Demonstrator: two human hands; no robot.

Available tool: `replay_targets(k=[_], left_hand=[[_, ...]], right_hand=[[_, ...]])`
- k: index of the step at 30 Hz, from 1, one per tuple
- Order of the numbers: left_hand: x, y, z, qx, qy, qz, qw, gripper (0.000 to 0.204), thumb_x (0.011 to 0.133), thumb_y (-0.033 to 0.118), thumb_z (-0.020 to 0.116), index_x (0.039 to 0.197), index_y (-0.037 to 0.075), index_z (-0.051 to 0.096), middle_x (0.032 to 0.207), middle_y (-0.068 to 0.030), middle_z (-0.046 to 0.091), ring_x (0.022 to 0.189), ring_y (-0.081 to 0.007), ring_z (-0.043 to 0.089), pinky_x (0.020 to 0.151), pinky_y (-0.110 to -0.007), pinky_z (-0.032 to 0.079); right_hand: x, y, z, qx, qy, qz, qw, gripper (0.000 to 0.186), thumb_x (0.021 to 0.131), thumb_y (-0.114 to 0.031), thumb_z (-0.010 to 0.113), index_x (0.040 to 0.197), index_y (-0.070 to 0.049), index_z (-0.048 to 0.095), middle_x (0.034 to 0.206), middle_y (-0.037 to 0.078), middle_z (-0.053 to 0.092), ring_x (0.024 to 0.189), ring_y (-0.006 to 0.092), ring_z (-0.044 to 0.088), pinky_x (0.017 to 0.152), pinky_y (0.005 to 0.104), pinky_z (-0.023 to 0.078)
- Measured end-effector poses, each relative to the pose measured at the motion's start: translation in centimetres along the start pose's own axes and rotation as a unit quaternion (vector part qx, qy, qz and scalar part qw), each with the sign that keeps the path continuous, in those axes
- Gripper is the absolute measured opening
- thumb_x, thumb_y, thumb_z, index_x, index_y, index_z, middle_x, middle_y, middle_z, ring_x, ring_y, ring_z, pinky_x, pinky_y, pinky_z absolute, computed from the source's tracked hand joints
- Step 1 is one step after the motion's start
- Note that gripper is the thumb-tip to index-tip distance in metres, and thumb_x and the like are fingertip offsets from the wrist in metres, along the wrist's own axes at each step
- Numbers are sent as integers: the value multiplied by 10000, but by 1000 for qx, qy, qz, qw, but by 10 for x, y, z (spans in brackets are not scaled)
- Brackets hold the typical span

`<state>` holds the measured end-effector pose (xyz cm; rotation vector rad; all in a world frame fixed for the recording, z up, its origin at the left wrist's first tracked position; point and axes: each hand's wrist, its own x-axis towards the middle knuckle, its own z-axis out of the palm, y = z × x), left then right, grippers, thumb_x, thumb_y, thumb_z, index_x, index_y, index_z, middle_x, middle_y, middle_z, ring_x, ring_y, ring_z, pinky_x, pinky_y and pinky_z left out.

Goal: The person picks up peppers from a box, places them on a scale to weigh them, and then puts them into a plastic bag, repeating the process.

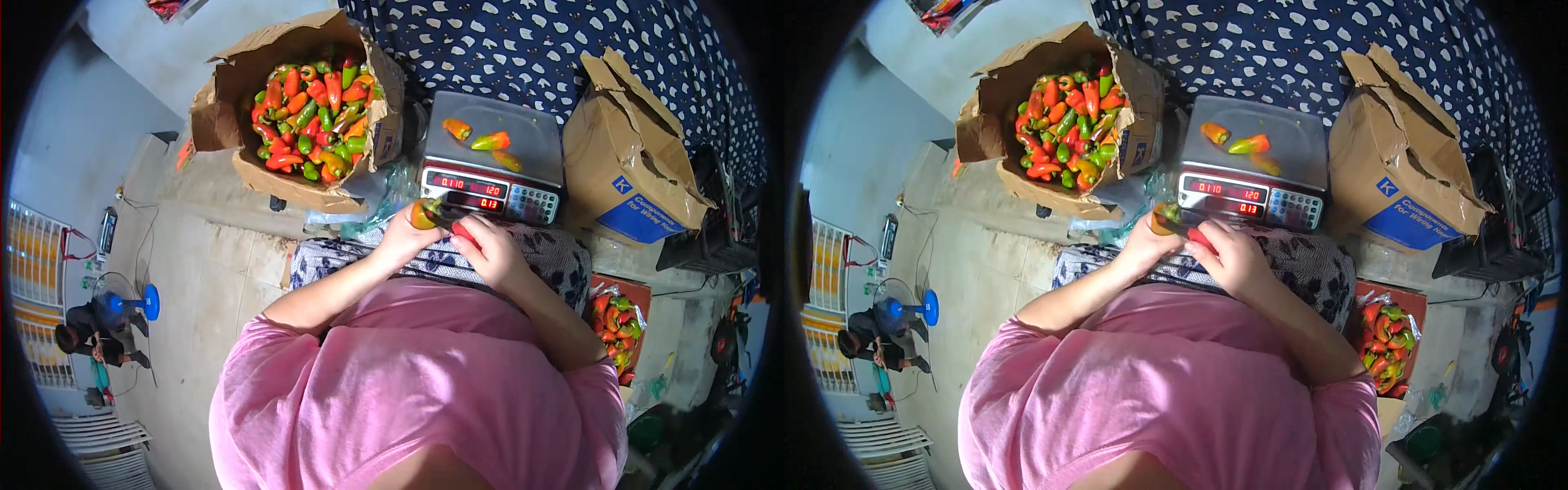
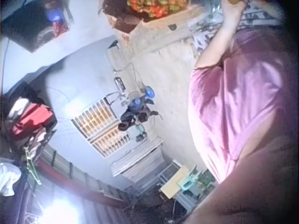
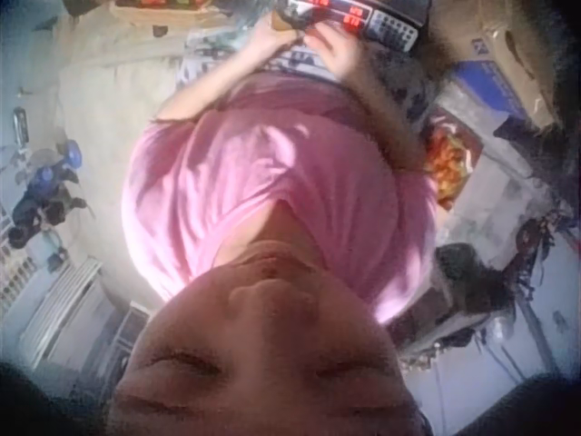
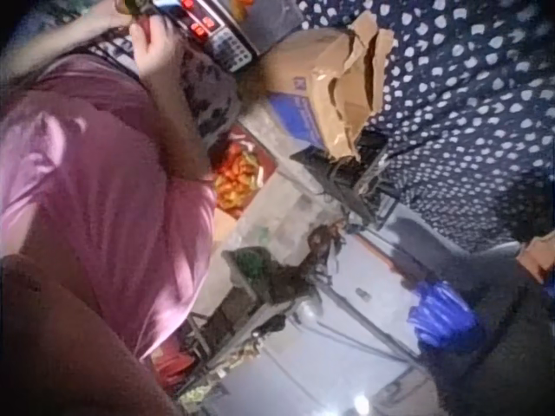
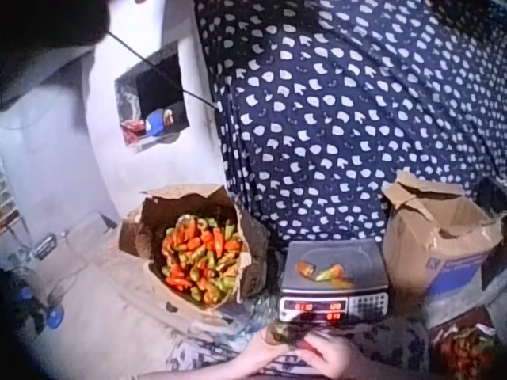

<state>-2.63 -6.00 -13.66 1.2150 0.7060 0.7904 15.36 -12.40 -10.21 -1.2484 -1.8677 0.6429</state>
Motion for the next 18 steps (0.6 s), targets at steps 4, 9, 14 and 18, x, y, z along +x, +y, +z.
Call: replay_targets(k=[4,9,14,18], left_hand=[[-2,12,5,159,-5,40,987,169,777,62,674,924,22,600,828,1,628,775,-69,555,688,-260,473],[-3,5,9,118,-39,45,991,323,761,196,762,977,37,582,890,-40,622,855,-111,568,767,-293,476],[-6,2,8,147,-75,74,984,313,769,184,750,1007,43,604,945,-48,639,849,-141,593,781,-309,485],[-18,10,-5,360,-167,182,900,307,732,154,749,961,29,585,853,-62,616,763,-146,598,705,-305,496]], right_hand=[[-1,-7,-2,-112,11,-44,993,247,879,-286,596,919,-53,526,833,135,561,719,337,599,607,410,489],[-1,-5,-4,-184,23,-52,981,274,848,-327,622,886,-68,539,828,115,569,694,307,600,586,391,480],[-2,-4,-7,-193,15,-73,978,301,812,-353,651,836,-69,552,802,104,569,681,298,595,593,392,476],[20,61,-20,-230,72,24,970,279,875,-348,596,865,-69,614,801,92,608,689,268,617,585,400,484]])
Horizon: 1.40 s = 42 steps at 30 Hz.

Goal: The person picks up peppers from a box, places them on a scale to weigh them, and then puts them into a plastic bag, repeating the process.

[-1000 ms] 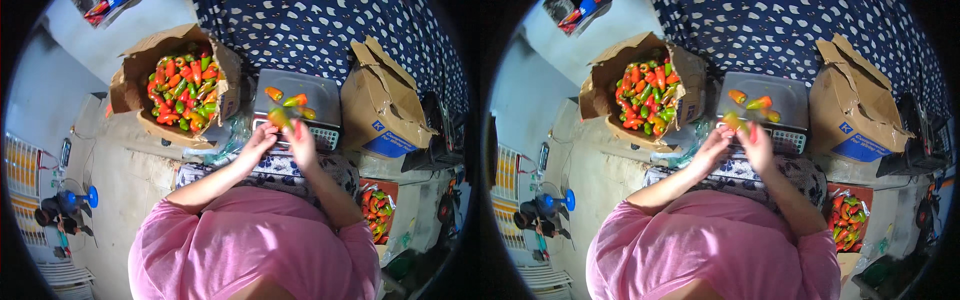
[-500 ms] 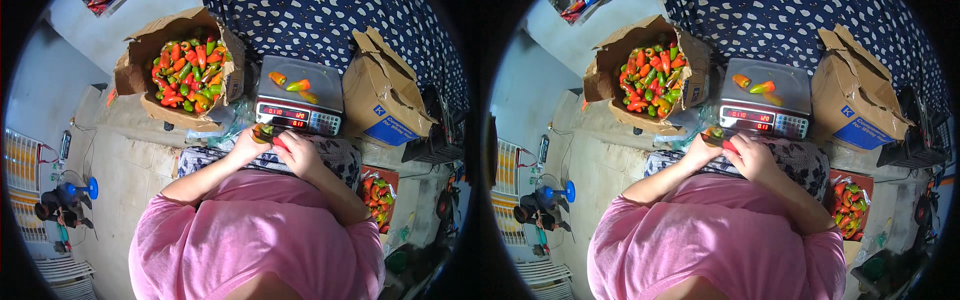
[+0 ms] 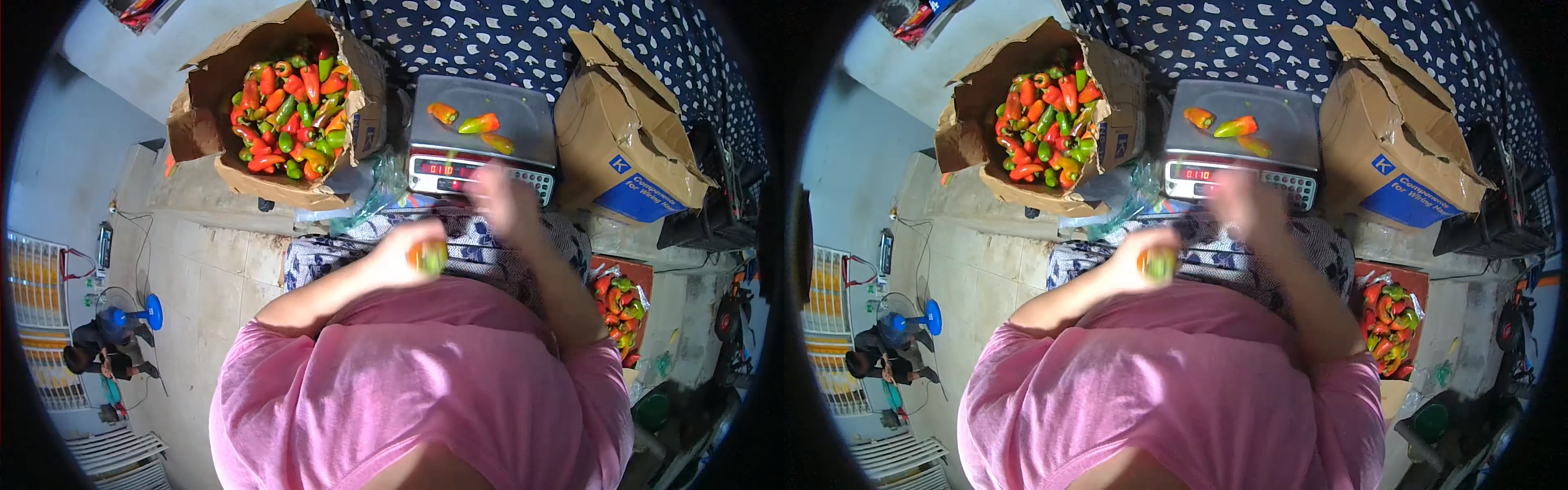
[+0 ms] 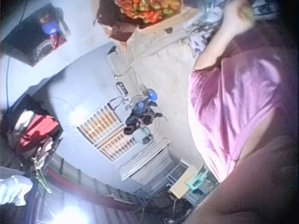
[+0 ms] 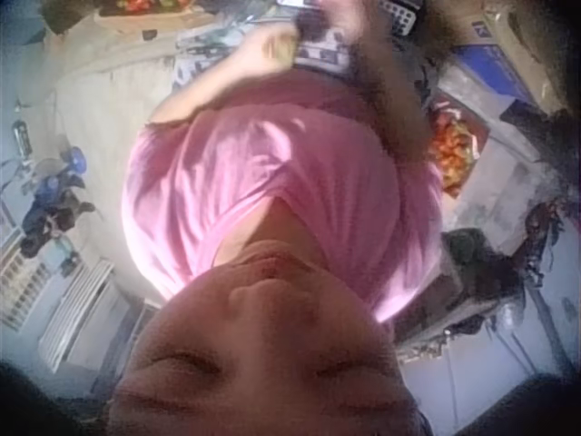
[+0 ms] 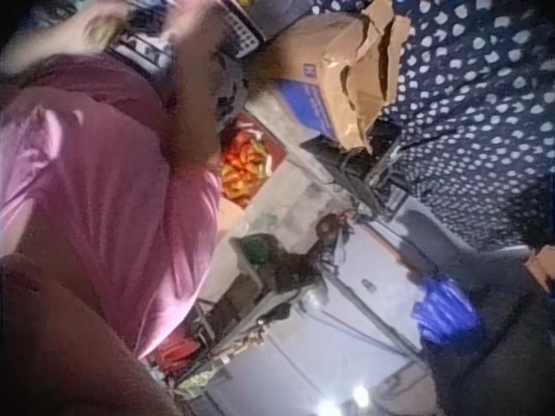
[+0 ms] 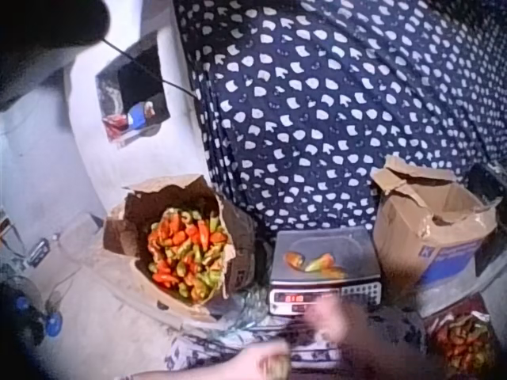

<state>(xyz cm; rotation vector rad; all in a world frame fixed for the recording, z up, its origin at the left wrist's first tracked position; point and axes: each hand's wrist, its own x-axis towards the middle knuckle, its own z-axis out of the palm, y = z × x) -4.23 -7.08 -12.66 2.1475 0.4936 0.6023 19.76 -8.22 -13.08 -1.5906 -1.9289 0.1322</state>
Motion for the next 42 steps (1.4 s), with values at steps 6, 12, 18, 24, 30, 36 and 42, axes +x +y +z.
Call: replay_targets(k=[6,12,18,24,30,36,42], left_hand=[[7,-8,6,-253,90,-180,946,446,764,91,769,1116,47,499,910,7,539,799,-105,544,727,-252,461],[21,-34,12,-362,69,-232,901,552,782,18,681,1233,49,364,962,-17,499,837,-77,518,725,-218,448],[5,-67,38,-145,5,-134,980,566,791,-8,576,1306,46,346,1159,-111,530,1021,-233,576,903,-330,446],[20,-37,23,146,-69,-80,984,534,807,151,676,1276,77,433,1143,-167,576,1056,-338,571,925,-425,444],[-33,-49,-33,121,-96,-234,960,474,798,190,675,1218,77,489,1103,-148,600,1002,-339,595,880,-432,466],[-153,-153,-66,408,55,-350,842,396,777,144,592,1141,1,536,1157,-167,552,1133,-357,492,966,-459,411],[-142,-235,-86,617,-13,-342,708,329,856,255,487,1097,75,620,1092,-121,623,1082,-305,552,888,-470,406]], right_hand=[[27,215,-9,73,130,318,936,459,976,-383,439,1058,30,621,911,233,660,890,332,650,794,418,475],[45,218,33,33,39,222,974,407,941,-340,483,1085,28,580,1036,243,626,1038,378,595,878,456,458],[32,113,35,41,-54,-5,998,511,889,-252,613,1321,-27,458,1280,195,501,1181,343,495,996,419,395],[-16,28,42,394,-399,62,826,401,892,-144,628,1245,-10,490,1058,60,577,975,118,536,850,279,451],[15,65,15,343,-213,181,897,362,924,-205,532,1253,-60,488,1042,38,582,846,100,566,675,240,457],[16,96,9,553,-39,350,755,391,908,-207,541,1286,-121,486,1032,52,618,799,130,603,650,252,453],[4,112,30,572,2,342,746,373,913,-204,539,1274,-120,505,1043,44,622,805,129,606,642,268,452]])
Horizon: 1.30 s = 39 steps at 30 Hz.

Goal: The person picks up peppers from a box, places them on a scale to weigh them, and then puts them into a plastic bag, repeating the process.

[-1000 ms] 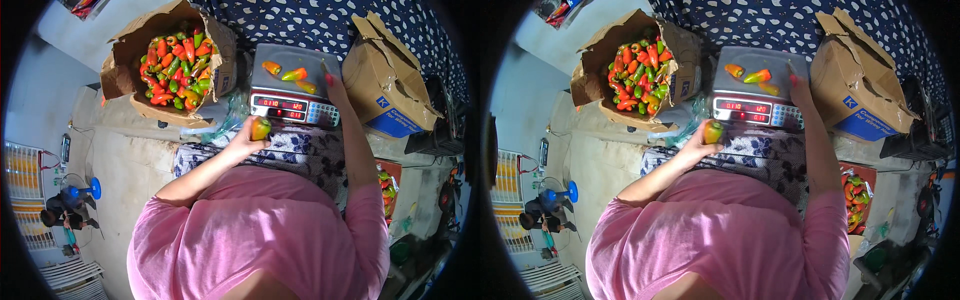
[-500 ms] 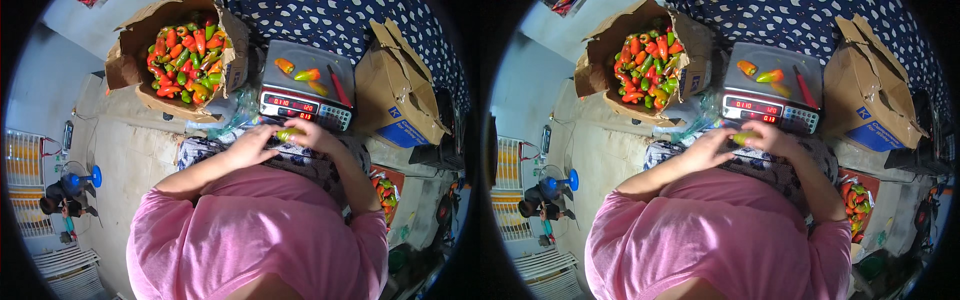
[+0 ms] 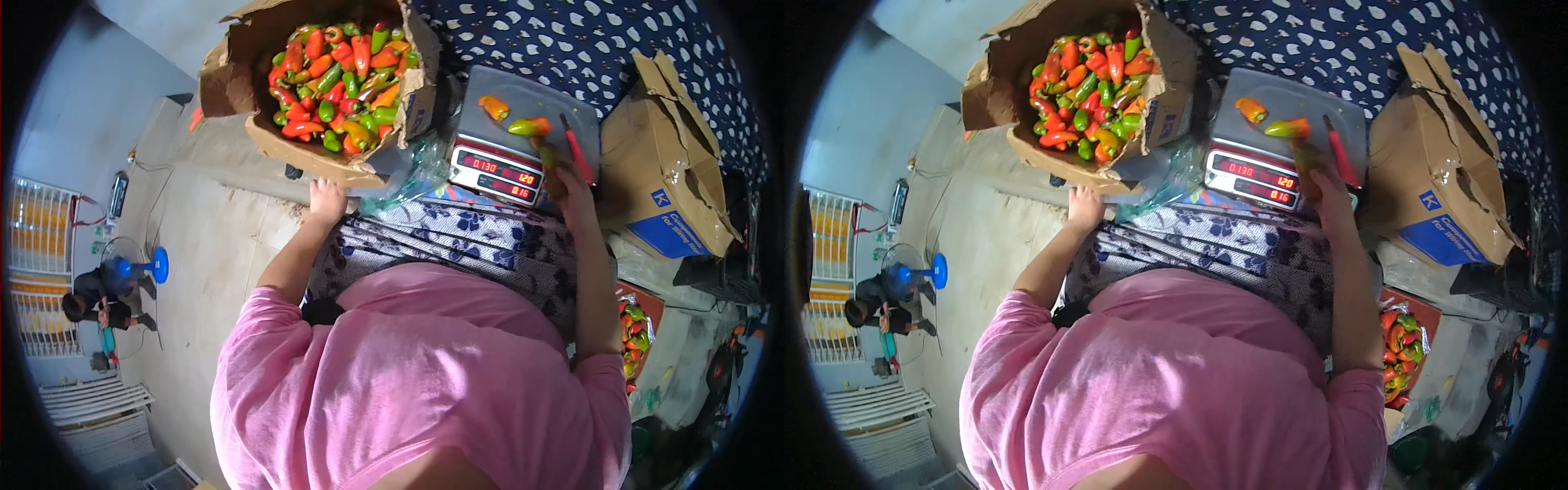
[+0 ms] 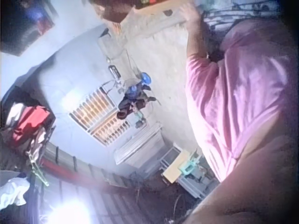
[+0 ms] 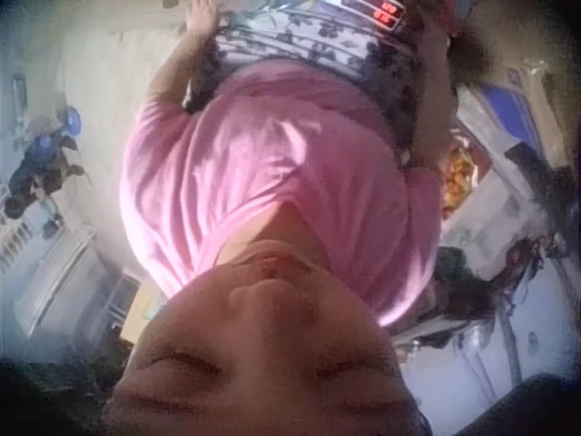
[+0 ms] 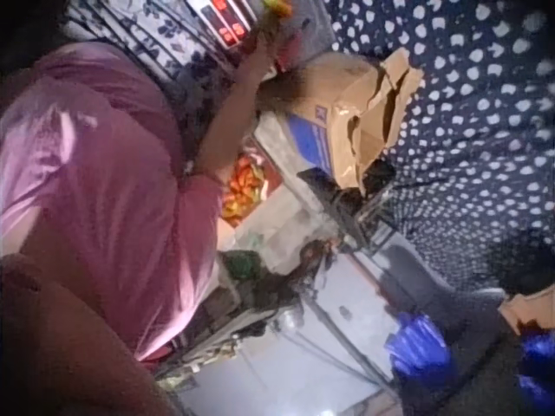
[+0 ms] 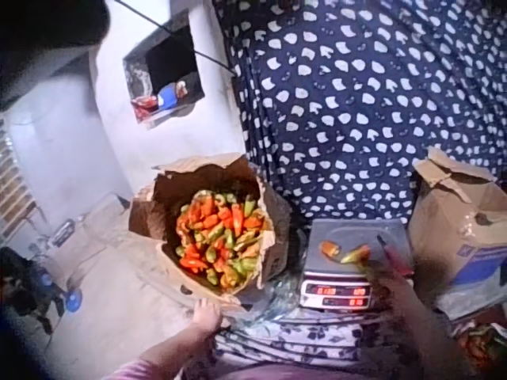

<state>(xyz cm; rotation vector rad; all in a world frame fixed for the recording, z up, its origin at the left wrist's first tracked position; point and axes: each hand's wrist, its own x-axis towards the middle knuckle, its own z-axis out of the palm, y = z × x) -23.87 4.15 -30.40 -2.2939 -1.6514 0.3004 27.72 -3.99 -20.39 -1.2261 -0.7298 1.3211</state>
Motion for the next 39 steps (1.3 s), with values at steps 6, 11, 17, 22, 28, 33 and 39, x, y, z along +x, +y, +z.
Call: replay_targets(k=[6,11,17,22,28,33,39], left_hand=[[16,36,-17,-219,19,-60,974,283,907,311,482,932,121,691,904,-153,688,831,-335,660,805,-507,470],[0,86,-44,-393,36,-26,919,193,881,201,593,881,19,658,809,-245,627,774,-425,610,708,-487,490],[-5,156,-100,-453,110,159,870,215,871,219,612,996,47,646,886,-151,619,865,-343,598,753,-420,486],[-18,175,-124,-404,-94,186,890,297,872,297,615,1041,53,625,991,-154,592,900,-336,596,734,-429,501],[-7,136,-109,-331,-46,97,938,816,859,397,613,1459,105,145,1022,-208,619,809,-373,649,678,-453,517],[25,124,-137,-214,-205,62,953,861,861,456,571,1481,60,126,1045,-206,658,881,-352,666,727,-455,530],[42,135,-111,-187,-145,94,967,458,943,425,440,1132,44,610,863,-185,688,802,-326,682,705,-449,529]], right_hand=[[-12,1,-10,-17,100,29,994,331,903,-201,571,1206,-75,532,984,47,621,788,147,611,617,278,462],[1,2,-20,31,60,-8,998,340,887,-222,600,1209,-125,548,965,23,626,809,113,602,604,258,446],[12,37,-17,-358,34,-104,927,353,876,-205,605,1190,-58,539,1026,99,630,935,235,623,792,341,494],[-6,21,11,-486,-53,-157,858,376,832,-172,625,1184,-67,543,1100,140,620,1045,296,596,916,379,453],[-11,14,24,-469,-56,-91,877,423,824,-118,624,1233,-81,522,1145,151,592,1065,262,590,903,340,466],[-5,36,68,-495,-288,38,819,706,802,-129,628,1431,-32,322,1349,227,389,1073,251,570,875,332,496],[20,88,138,-585,-285,-49,758,834,761,-259,618,1431,68,244,1473,271,273,1262,349,457,1031,347,389]])
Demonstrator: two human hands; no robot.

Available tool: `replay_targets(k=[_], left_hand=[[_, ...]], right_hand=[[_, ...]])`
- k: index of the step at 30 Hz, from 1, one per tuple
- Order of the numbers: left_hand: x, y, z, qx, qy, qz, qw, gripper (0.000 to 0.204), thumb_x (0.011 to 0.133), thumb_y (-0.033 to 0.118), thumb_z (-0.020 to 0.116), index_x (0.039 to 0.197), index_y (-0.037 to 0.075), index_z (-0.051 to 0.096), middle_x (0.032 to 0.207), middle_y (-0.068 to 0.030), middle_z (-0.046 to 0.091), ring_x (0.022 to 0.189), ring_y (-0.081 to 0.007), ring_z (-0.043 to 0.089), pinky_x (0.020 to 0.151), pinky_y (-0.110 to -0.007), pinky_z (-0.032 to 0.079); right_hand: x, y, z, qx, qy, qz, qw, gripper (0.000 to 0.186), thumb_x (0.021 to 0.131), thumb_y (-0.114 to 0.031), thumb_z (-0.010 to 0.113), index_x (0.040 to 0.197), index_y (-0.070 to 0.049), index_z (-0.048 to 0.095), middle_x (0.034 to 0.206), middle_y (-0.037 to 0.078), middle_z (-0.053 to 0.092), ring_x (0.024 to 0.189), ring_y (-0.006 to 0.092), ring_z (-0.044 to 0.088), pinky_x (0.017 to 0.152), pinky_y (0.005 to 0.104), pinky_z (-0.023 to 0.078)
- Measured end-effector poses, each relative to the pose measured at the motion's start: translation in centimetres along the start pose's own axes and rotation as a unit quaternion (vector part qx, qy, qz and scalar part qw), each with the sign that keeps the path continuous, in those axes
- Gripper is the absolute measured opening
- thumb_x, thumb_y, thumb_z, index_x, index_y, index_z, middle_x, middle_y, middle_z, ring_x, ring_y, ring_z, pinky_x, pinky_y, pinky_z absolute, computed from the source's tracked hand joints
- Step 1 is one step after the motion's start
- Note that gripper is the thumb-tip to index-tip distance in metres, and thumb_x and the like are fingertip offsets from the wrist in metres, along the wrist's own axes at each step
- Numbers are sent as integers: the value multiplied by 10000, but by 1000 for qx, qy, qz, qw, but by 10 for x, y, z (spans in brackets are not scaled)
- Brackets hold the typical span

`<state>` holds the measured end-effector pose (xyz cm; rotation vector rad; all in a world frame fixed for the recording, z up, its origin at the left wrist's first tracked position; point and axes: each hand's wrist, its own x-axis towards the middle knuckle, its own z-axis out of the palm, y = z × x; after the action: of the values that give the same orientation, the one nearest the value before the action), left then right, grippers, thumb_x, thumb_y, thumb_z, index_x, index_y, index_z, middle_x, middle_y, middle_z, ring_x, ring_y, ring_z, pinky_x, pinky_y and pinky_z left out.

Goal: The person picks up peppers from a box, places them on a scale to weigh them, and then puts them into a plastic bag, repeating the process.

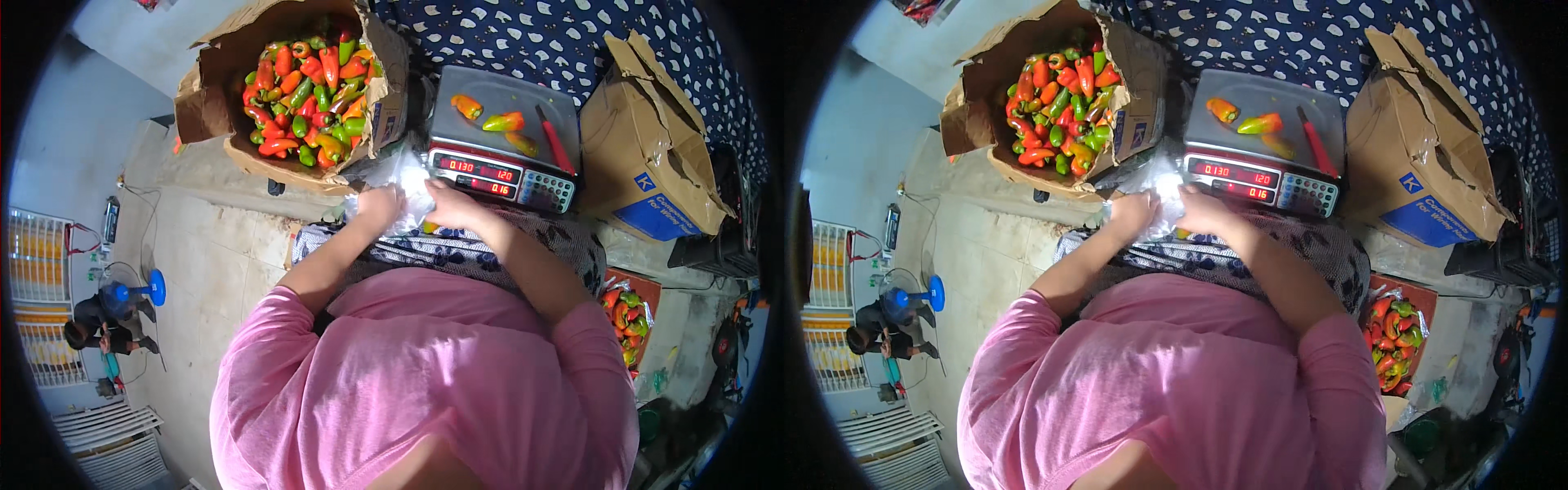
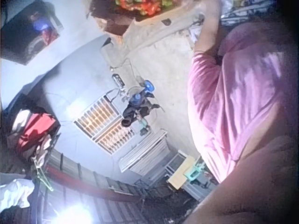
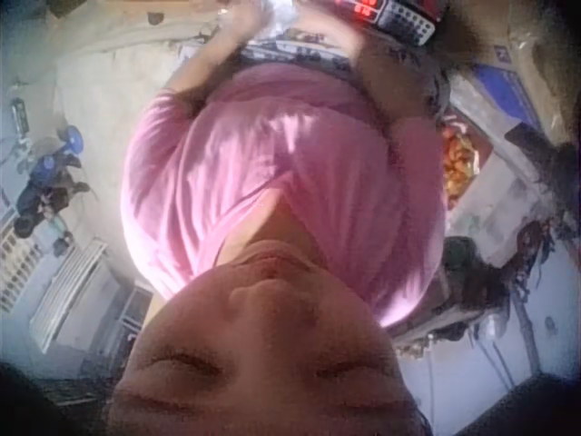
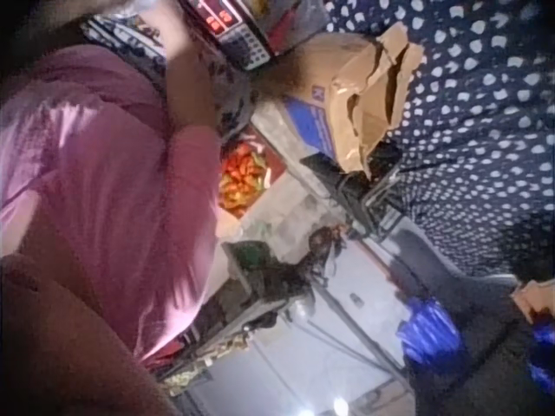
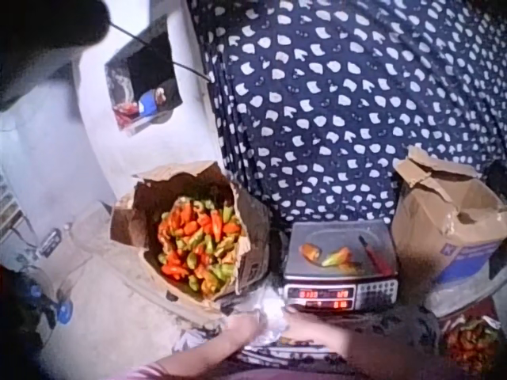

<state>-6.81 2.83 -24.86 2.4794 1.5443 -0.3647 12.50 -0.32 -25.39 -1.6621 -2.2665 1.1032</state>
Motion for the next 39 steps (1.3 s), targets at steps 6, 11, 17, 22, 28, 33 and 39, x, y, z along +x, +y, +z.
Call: replay_targets(k=[6,11,17,22,28,33,39], left_hand=[[-7,-43,53,-41,155,31,987,223,858,263,564,860,54,641,866,-172,666,786,-335,658,705,-440,523],[-39,-21,11,-111,262,211,935,154,679,61,673,798,49,576,937,-128,616,906,-322,592,741,-414,474],[-35,-5,2,-197,237,213,927,250,701,23,630,935,36,543,890,-147,605,836,-329,596,714,-420,474],[-15,2,18,-111,207,160,959,356,731,23,617,1081,5,551,796,-186,623,800,-354,626,710,-433,496],[-35,7,-19,-138,167,194,957,232,743,113,667,952,34,604,949,-168,617,894,-342,623,777,-433,499],[-55,-7,-16,-185,93,161,965,536,745,149,710,1218,83,467,994,-165,630,869,-367,634,750,-451,500],[-58,11,-44,-65,-66,83,992,616,745,303,740,1267,93,489,955,-133,680,906,-343,647,773,-432,505]], right_hand=[[23,-2,13,33,-7,-39,999,830,756,-269,627,1437,37,264,1461,223,321,1206,322,510,987,333,424],[-16,6,-11,46,17,-57,997,651,768,-238,651,1356,-50,443,1356,209,415,1165,333,522,967,365,442],[-44,51,-107,129,339,-104,926,260,830,-51,633,1083,-38,575,959,108,576,917,219,572,823,351,475],[-45,126,-158,-50,531,78,842,297,825,-110,653,1099,-35,566,1012,177,597,971,329,585,855,395,464],[-58,110,-138,-186,422,50,886,443,790,-81,651,1213,-59,523,1185,153,534,1062,329,538,891,413,452],[-150,-123,-154,289,107,-371,876,437,799,-124,626,1212,-18,531,1243,133,476,1176,285,472,1005,414,378],[-208,-236,-105,518,-87,-655,543,394,844,-239,543,1191,-59,585,1231,167,449,1090,284,501,911,370,442]])
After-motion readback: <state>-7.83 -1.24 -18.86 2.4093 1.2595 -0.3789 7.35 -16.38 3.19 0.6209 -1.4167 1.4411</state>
